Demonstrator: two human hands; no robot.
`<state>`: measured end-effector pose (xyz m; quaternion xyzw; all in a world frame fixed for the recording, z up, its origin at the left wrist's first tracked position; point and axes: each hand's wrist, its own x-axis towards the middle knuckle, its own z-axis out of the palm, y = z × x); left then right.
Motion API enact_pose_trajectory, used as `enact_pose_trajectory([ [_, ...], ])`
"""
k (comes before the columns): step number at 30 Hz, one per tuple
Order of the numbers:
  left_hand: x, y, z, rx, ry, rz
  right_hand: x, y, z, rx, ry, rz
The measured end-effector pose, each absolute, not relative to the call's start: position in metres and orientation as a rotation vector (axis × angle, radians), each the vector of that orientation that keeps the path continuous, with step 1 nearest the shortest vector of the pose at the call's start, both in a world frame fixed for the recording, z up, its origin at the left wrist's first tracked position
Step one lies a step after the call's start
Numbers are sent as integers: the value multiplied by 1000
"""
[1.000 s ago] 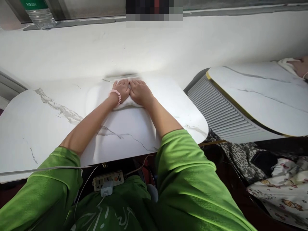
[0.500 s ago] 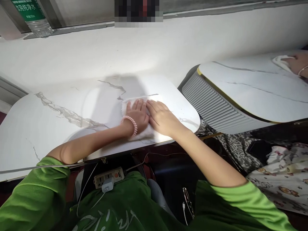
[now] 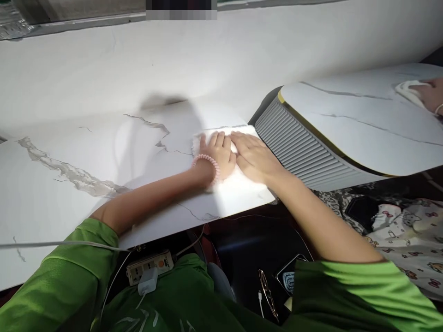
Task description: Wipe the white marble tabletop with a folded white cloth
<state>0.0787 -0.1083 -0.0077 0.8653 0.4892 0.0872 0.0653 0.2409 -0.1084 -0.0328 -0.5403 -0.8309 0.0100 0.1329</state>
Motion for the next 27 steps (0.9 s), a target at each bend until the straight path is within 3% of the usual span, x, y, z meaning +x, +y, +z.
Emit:
enact_pose_trajectory([
  [8, 54, 7, -12, 2433, 1557, 276, 199, 9, -27, -1555, -2448, 57],
  [13, 41, 35, -13, 2411, 1594, 321, 182, 37, -25, -1578, -2456, 32],
  [19, 32, 8, -9, 2410, 1563, 292, 178, 10, -29, -1561, -2460, -53],
  [27, -1, -90, -1, 2480, 1532, 248, 146, -95, -24, -1510, -2415, -103],
])
